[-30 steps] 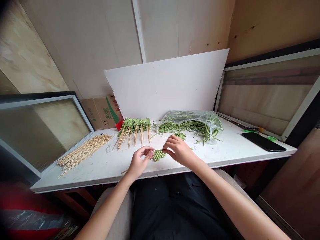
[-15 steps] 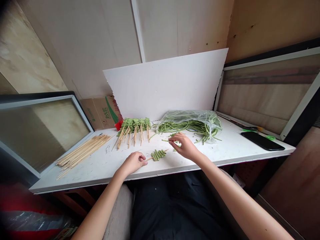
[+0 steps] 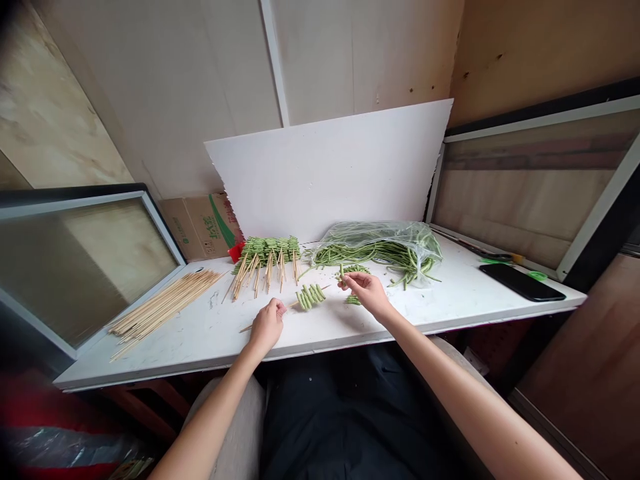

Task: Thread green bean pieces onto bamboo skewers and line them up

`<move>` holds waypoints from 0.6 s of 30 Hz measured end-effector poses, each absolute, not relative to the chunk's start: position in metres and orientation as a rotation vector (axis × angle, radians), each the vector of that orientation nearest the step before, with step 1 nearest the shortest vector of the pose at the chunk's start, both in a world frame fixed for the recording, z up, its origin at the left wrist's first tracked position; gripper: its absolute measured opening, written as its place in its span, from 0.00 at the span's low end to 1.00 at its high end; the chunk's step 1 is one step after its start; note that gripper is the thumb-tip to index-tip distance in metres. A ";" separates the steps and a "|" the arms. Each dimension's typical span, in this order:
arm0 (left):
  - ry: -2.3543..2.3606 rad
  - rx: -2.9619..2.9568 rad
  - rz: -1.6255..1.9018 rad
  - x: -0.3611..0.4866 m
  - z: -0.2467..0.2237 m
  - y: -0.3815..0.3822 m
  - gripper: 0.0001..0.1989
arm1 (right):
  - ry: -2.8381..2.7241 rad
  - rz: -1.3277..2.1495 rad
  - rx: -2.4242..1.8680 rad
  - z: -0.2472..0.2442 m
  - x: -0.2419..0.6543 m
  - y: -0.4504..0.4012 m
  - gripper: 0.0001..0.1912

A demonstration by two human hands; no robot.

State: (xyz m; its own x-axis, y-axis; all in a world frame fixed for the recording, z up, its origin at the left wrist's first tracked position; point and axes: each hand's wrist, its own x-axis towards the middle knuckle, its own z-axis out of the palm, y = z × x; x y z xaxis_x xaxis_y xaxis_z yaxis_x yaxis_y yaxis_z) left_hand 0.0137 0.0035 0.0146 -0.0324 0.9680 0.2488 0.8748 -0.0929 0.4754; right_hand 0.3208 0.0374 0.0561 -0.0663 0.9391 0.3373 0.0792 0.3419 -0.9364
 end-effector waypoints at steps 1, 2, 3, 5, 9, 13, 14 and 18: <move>1.979 2.048 0.819 0.014 0.013 0.004 0.07 | -1.413 0.960 -0.975 0.053 0.320 0.039 0.30; 1.958 2.051 0.851 0.014 0.011 0.005 0.08 | -1.376 0.991 -0.962 0.049 0.319 0.041 0.29; 1.929 2.062 0.884 0.014 0.009 0.005 0.08 | -1.341 1.032 -0.946 0.045 0.318 0.042 0.29; 1.883 2.097 0.948 0.014 0.007 0.005 0.08 | -1.267 1.125 -0.905 0.038 0.315 0.044 0.27; 1.878 2.160 1.003 0.014 0.005 0.003 0.09 | -1.182 1.213 -0.845 0.023 0.309 0.047 0.27; 1.929 2.194 0.918 0.016 0.005 0.002 0.10 | -1.248 1.230 -0.832 0.015 0.305 0.048 0.30; 1.940 2.200 0.892 0.017 0.005 0.002 0.10 | -1.258 1.242 -0.823 0.014 0.305 0.048 0.30; 1.961 2.209 0.837 0.019 0.006 0.002 0.11 | -1.290 1.285 -0.833 0.012 0.303 0.049 0.28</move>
State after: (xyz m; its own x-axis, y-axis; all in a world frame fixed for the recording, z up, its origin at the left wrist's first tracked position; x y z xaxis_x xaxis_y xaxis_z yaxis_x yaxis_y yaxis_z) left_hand 0.0189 0.0024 0.0065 0.0369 0.9375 0.3460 0.8985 -0.1827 0.3991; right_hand 0.3033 0.0491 0.0124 -0.1725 0.9631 0.2068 -0.2032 0.1706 -0.9642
